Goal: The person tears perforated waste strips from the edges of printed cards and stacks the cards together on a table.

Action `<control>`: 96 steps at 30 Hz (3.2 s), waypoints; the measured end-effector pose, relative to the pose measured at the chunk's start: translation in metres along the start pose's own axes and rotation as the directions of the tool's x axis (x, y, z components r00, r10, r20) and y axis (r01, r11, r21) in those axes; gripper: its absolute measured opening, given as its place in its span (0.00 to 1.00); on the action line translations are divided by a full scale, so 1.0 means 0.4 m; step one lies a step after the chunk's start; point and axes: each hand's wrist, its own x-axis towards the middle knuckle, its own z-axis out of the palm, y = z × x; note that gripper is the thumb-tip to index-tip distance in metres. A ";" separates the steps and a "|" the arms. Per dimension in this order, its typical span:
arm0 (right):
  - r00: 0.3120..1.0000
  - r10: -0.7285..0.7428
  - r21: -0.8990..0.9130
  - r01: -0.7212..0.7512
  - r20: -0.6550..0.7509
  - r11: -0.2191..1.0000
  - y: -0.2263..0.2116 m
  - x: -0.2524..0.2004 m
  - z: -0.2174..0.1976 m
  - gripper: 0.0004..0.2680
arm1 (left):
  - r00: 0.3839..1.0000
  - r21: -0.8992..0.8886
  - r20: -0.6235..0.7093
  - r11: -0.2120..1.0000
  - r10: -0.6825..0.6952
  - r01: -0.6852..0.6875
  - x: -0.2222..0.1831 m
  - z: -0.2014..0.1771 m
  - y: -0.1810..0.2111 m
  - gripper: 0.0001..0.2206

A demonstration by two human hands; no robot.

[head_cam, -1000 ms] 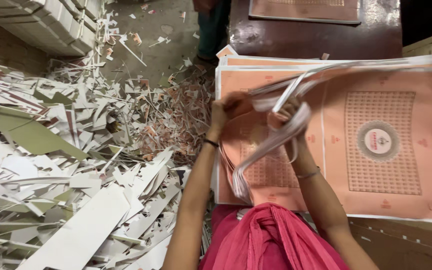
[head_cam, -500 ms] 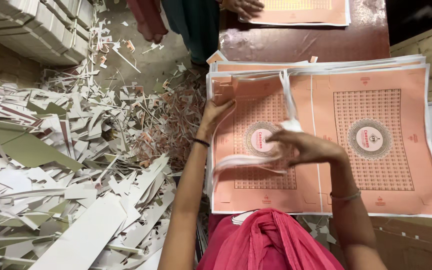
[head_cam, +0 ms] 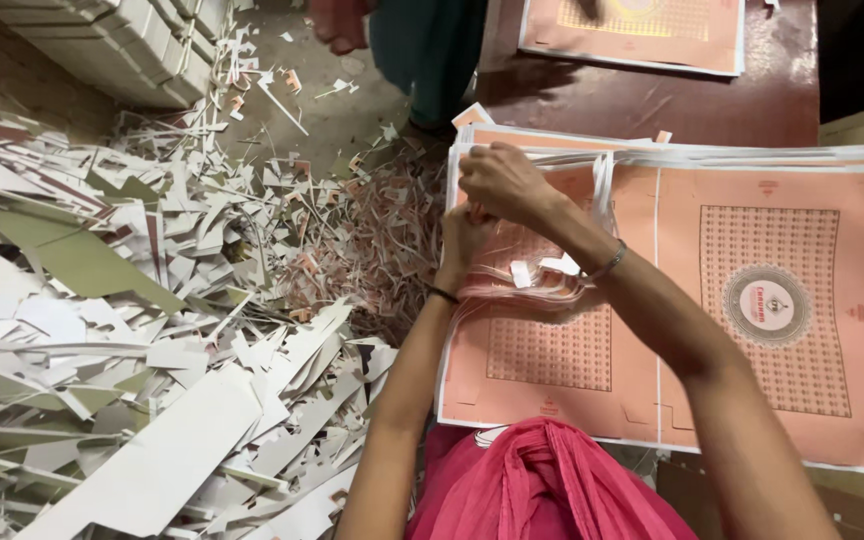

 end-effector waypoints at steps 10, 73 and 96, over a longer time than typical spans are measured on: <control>0.949 -0.299 0.485 0.309 -0.100 0.818 -0.239 0.049 -0.168 0.04 | 0.995 -0.133 0.034 0.986 -0.097 0.101 -0.016 0.008 -0.012 0.12; 0.739 0.212 0.315 0.000 -0.640 0.949 0.409 -0.614 0.194 0.12 | 0.748 0.546 0.617 0.552 0.244 -0.630 0.043 0.086 0.594 0.11; 0.979 0.152 0.046 -0.160 0.135 0.986 0.376 -0.481 0.182 0.05 | 0.799 0.668 0.479 0.439 0.365 -0.601 -0.079 0.170 0.431 0.02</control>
